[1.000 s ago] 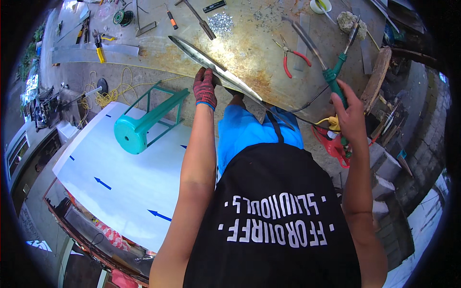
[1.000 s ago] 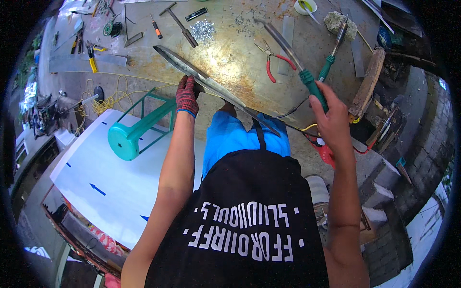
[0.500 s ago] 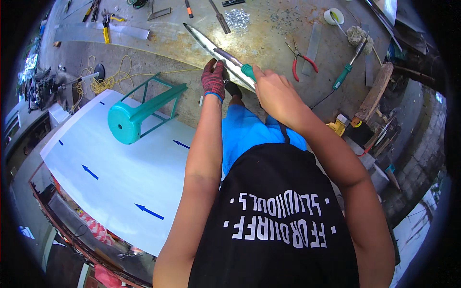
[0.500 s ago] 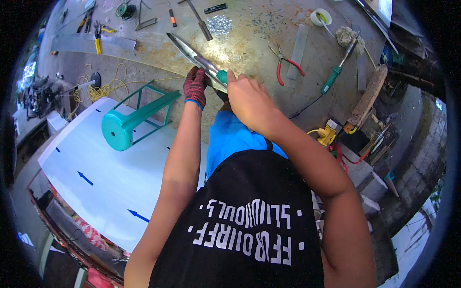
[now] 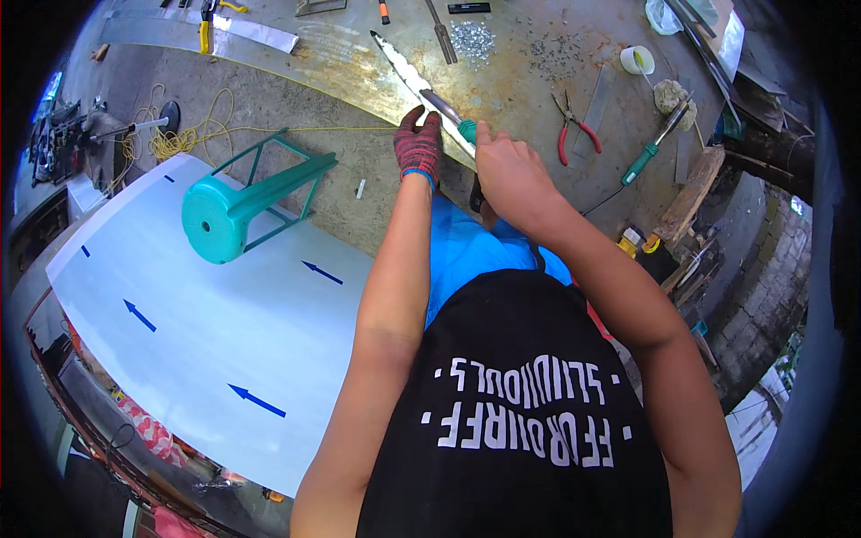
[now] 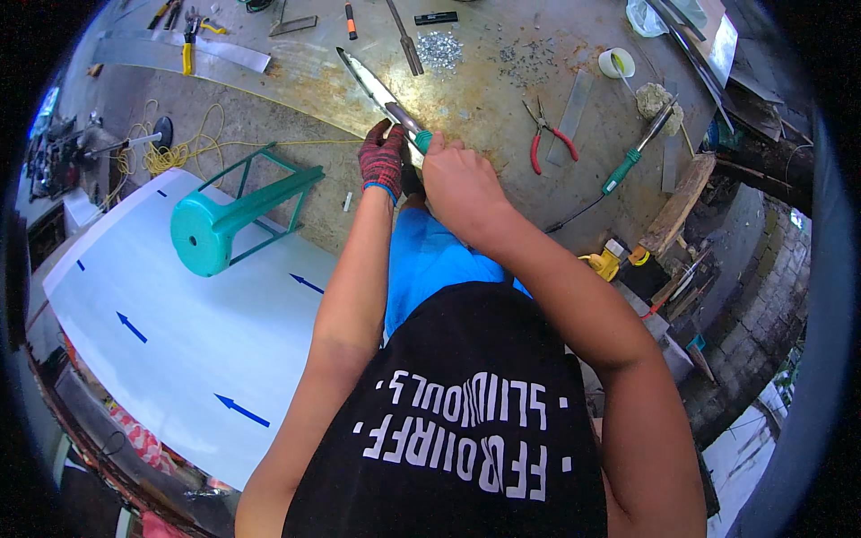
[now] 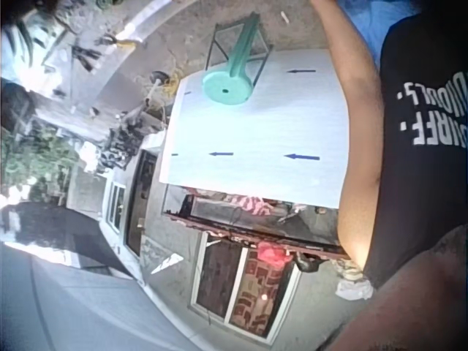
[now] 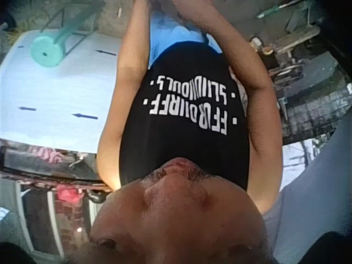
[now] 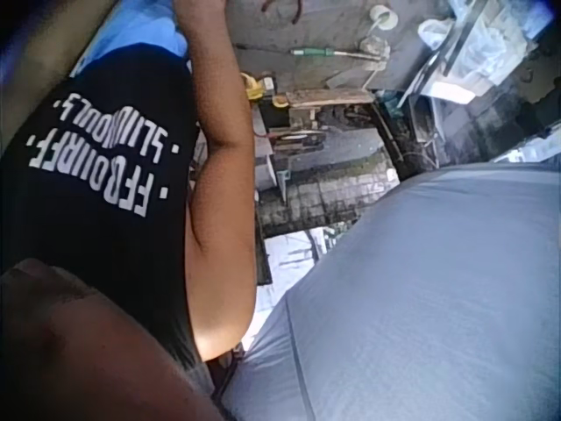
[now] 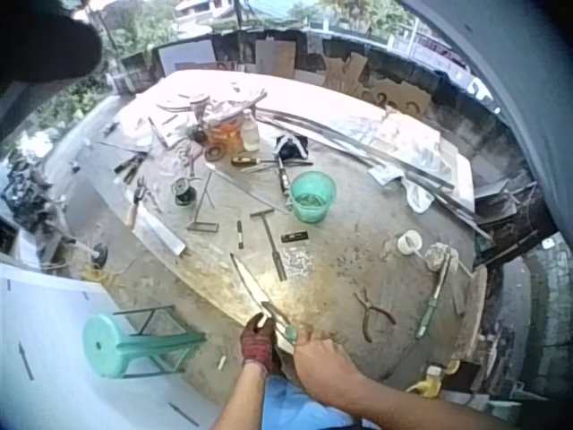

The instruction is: The user is soldering together components of a metal sign frame using a soldering iron and solder wire on a workbench.

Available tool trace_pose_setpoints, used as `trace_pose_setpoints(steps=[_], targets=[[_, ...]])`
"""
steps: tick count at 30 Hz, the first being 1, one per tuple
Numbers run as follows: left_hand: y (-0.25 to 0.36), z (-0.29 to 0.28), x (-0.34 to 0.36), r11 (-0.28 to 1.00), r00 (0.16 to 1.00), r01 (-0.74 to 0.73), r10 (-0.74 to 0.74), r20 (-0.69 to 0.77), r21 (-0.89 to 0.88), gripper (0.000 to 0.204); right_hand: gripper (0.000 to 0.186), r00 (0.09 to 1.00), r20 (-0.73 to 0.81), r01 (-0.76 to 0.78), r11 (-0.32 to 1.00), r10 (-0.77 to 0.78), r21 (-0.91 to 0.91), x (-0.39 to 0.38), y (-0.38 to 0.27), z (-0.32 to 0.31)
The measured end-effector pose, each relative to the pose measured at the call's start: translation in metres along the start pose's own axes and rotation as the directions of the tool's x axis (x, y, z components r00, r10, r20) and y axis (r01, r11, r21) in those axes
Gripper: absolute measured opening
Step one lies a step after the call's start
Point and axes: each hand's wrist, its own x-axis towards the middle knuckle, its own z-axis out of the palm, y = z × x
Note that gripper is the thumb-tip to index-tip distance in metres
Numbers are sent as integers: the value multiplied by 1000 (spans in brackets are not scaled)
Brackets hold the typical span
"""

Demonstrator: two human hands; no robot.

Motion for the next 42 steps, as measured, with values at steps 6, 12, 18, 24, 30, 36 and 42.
trace_pose_setpoints(steps=[6, 12, 18, 24, 30, 36, 42], targets=[[-7, 0, 7, 1000, 1000, -24, 24, -4, 18, 37, 41, 1000, 3, -19, 1000, 19, 7, 3, -2, -1], [-1, -1, 3, 998, 1000, -7, 7, -4, 61, 39, 31, 996, 79, -54, 995, 48, 80, 5, 5, -10], [2, -1, 1, 999, 1000, 17, -18, 12, 35, 42, 53, 987, 137, -99, 988, 83, 114, 5, 6, -17], [-6, -3, 7, 998, 1000, -5, 4, 16, 65, 47, 70, 982, 163, -117, 982, 92, 147, 5, 9, -14], [-7, -4, 8, 1000, 1000, 21, -21, 3, 11, 47, 45, 987, 134, -114, 975, 89, 192, 12, 17, -4], [-4, -4, 7, 997, 1000, 10, -12, 21, 79, 49, 42, 986, 146, -104, 979, 79, 178, 16, 20, -9], [-3, -5, 4, 999, 1000, -6, 5, 25, 45, 47, 34, 993, 113, -62, 984, 43, 168, 20, 25, -15]])
